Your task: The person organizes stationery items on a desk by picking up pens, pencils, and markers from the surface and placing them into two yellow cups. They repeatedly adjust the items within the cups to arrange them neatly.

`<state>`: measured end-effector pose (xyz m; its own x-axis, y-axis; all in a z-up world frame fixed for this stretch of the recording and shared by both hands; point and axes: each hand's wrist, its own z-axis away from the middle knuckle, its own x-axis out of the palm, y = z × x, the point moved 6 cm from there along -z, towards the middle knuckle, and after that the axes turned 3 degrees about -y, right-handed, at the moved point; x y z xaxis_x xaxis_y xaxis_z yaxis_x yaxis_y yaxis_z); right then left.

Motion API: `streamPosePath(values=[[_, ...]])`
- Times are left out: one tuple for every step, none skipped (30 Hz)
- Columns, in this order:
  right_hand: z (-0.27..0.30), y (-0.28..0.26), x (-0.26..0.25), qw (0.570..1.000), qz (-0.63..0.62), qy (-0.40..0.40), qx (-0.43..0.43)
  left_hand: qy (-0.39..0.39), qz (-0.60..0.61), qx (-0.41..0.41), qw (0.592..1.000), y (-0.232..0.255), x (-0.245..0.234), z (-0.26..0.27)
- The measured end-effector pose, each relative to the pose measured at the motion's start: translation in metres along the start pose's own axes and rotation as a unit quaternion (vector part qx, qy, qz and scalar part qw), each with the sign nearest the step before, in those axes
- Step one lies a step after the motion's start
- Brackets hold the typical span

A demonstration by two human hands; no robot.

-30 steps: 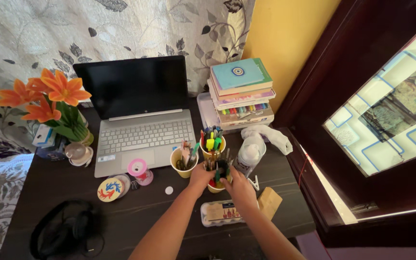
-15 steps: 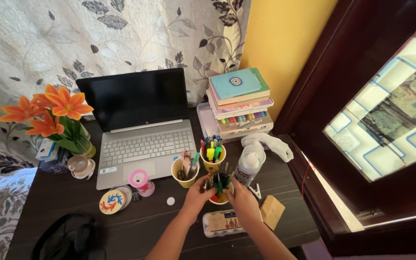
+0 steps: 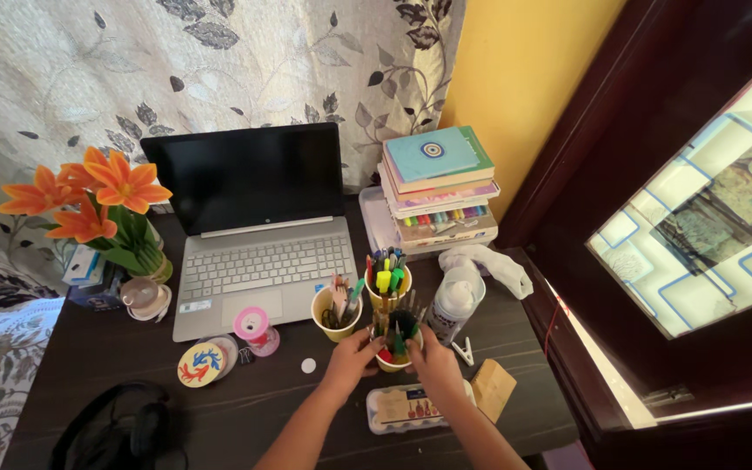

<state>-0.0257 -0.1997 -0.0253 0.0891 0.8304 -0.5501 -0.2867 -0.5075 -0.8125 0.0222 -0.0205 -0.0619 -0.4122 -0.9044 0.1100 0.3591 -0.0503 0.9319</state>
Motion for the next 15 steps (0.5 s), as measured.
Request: streamPosePath(values=[[0.000, 0.004, 0.002, 1.000, -0.022, -0.008, 0.009, 0.012, -0.008, -0.008, 1.000, 0.000, 0.000, 0.001], [-0.001, 0.006, 0.003, 0.999, -0.045, -0.015, 0.016, 0.025, -0.018, -0.016, 0.999, 0.000, 0.000, 0.002], [-0.002, 0.008, 0.005, 0.997, -0.068, -0.023, 0.023, 0.038, -0.027, -0.023, 0.999, 0.002, 0.000, 0.003], [-0.003, 0.009, 0.006, 0.996, -0.076, -0.027, 0.029, 0.040, -0.041, -0.023, 0.998, 0.004, 0.001, 0.004], [-0.003, 0.011, 0.006, 0.995, -0.084, -0.030, 0.035, 0.042, -0.054, -0.023, 0.997, 0.006, 0.002, 0.004], [-0.004, 0.013, 0.007, 0.994, -0.092, -0.034, 0.042, 0.044, -0.067, -0.023, 0.996, 0.006, 0.001, 0.004], [-0.005, 0.015, 0.009, 0.994, -0.092, -0.038, 0.047, 0.043, -0.079, -0.016, 0.996, 0.007, 0.000, 0.004], [-0.005, 0.017, 0.009, 0.994, -0.091, -0.039, 0.053, 0.040, -0.091, -0.008, 0.995, 0.007, 0.000, 0.003], [-0.006, 0.020, 0.010, 0.993, -0.090, -0.041, 0.059, 0.037, -0.103, 0.000, 0.994, 0.007, 0.000, 0.001], [-0.007, 0.022, 0.010, 0.993, -0.094, -0.040, 0.056, 0.035, -0.108, -0.006, 0.994, 0.006, 0.000, -0.001], [-0.008, 0.024, 0.011, 0.993, -0.099, -0.038, 0.054, 0.033, -0.112, -0.012, 0.993, 0.005, 0.000, -0.004], [-0.009, 0.026, 0.013, 0.992, -0.104, -0.039, 0.052, 0.033, -0.116, -0.019, 0.993, 0.003, -0.001, -0.004], [-0.012, 0.026, 0.013, 0.994, -0.100, -0.034, 0.042, 0.034, -0.116, -0.014, 0.993, 0.003, -0.001, -0.004], [-0.013, 0.026, 0.013, 0.994, -0.096, -0.030, 0.034, 0.034, -0.115, -0.011, 0.993, 0.003, 0.000, -0.003], [-0.011, 0.025, 0.014, 0.995, -0.092, -0.026, 0.026, 0.034, -0.114, -0.008, 0.993, 0.004, 0.000, -0.003]])
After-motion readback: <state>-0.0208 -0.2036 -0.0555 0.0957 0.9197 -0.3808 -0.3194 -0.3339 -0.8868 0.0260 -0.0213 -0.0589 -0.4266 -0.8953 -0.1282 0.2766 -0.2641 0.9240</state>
